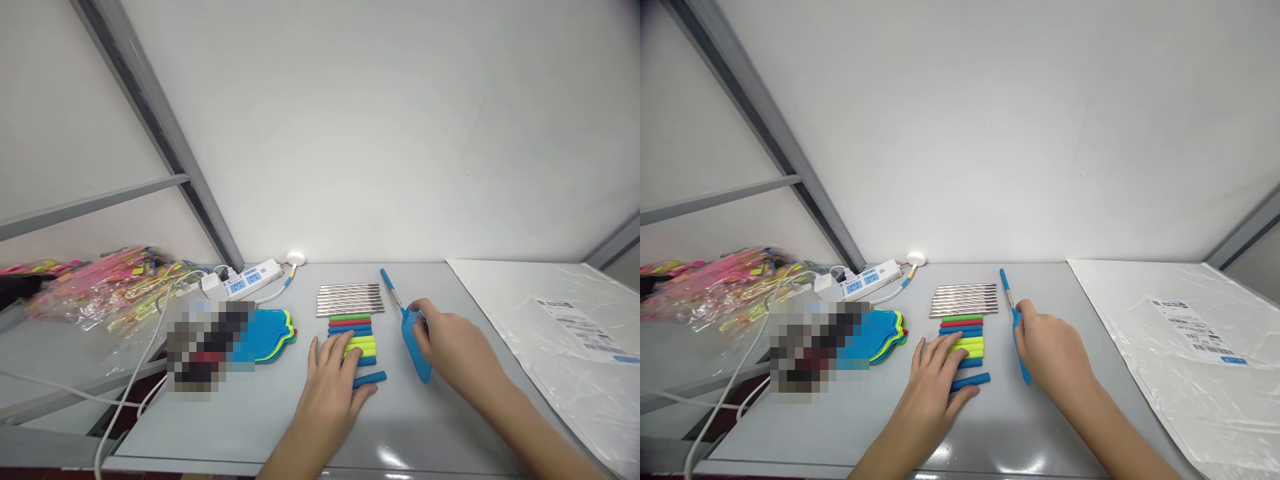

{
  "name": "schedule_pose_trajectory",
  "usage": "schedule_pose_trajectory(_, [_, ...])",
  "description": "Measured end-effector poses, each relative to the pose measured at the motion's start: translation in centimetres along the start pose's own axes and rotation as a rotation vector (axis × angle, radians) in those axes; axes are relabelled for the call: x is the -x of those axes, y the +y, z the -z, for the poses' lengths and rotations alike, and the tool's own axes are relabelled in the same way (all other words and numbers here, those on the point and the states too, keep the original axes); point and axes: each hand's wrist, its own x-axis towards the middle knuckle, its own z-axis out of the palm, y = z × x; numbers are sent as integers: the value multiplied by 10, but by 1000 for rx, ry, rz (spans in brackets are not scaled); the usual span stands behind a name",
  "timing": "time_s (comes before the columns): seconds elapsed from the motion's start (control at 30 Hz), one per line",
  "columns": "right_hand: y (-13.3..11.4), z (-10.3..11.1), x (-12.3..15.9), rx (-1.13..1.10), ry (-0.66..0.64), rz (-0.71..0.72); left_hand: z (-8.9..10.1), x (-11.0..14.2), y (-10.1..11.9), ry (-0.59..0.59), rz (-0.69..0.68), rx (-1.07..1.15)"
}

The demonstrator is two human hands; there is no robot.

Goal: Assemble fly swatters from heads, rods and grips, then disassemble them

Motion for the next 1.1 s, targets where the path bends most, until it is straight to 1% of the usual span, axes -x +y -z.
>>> schedule_pose_trajectory(0.1, [12,2,-1,-12,-57,-20,1,0,0,-8,7,3])
schedule_pose_trajectory(0.3, [64,-2,-8,129,-192,-56,2,1,0,-1,-10,-1])
schedule_pose_trajectory(0.37, [70,-1,-17,150,-224,-66,2,0,0,24,-17,-11])
schedule_pose_trajectory(0.43, [66,3,-33,101,-245,-35,4,0,1,60,-11,-32])
schedule_pose_trajectory(0.47, [62,4,-43,43,-262,-2,5,-1,1,80,-2,-45])
schedule_pose_trajectory(0.57, [44,4,-83,-33,-338,61,9,0,1,137,20,-87])
schedule_pose_trajectory(0.63, [33,-1,-108,-68,-420,59,11,0,0,165,28,-105])
schedule_pose_trajectory(0.73, [23,-14,-135,-113,-478,55,12,1,-1,188,48,-121])
schedule_pose_trajectory(0.83, [19,-27,-145,-162,-460,58,10,1,-3,184,63,-112])
schedule_pose_trajectory(0.93, [22,-36,-144,-232,-418,43,8,2,-5,171,73,-82])
schedule_pose_trajectory(1.03, [32,-34,-141,-323,-408,1,6,2,-6,176,86,-56])
schedule_pose_trajectory(1.1, [42,-25,-139,-390,-374,-32,5,2,-8,183,85,-43])
